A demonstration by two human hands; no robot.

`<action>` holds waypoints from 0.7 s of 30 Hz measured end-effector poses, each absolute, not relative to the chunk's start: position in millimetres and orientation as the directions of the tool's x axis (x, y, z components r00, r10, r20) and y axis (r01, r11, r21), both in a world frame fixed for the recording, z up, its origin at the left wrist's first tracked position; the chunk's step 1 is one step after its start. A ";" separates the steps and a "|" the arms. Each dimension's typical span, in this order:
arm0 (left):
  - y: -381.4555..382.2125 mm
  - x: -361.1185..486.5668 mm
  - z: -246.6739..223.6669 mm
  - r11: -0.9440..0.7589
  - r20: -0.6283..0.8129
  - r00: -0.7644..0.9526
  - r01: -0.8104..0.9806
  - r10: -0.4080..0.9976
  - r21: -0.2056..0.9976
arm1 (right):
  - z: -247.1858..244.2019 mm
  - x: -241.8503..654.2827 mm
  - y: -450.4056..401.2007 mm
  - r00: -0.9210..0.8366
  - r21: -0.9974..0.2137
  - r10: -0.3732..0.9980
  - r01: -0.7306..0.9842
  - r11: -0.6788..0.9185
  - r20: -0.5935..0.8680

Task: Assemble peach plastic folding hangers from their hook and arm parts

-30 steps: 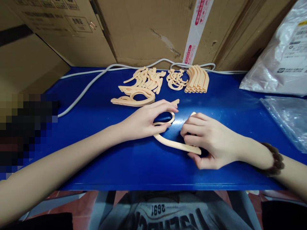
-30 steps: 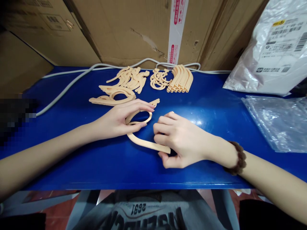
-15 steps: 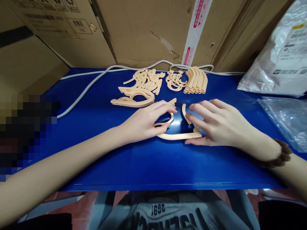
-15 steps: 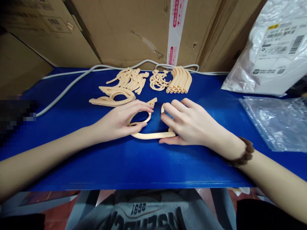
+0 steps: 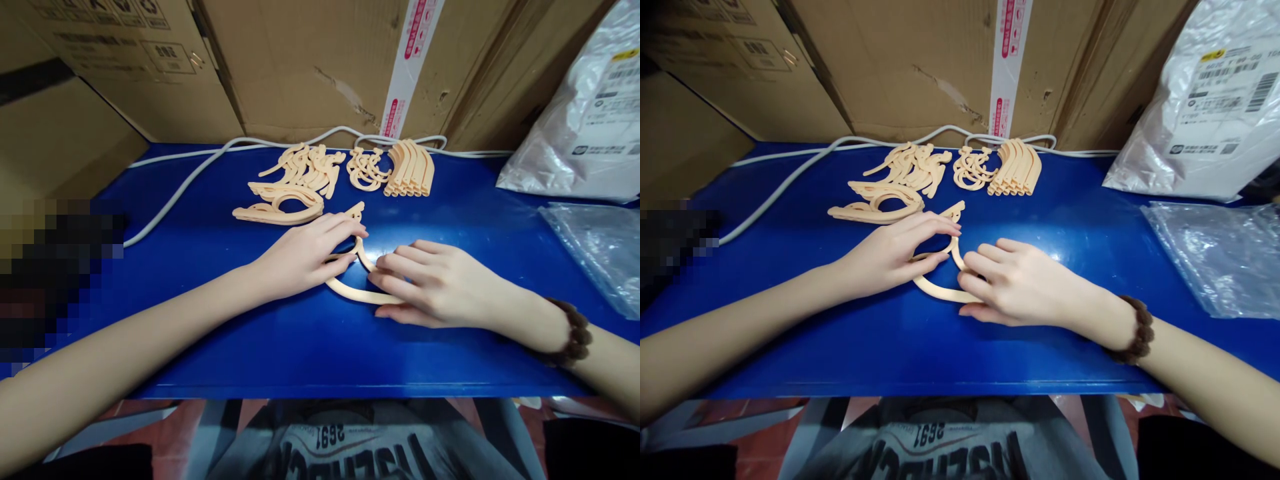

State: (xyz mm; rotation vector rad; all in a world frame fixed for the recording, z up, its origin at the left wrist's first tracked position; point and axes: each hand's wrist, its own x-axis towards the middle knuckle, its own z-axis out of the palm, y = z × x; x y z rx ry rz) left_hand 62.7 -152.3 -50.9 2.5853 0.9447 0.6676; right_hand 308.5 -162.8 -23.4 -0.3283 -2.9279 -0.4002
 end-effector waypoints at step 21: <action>-151.5 63.3 -50.2 -0.734 0.307 0.682 0.515 0.664 0.443 | -29.7 299.1 -182.3 -0.967 0.111 0.123 0.150 0.982 0.222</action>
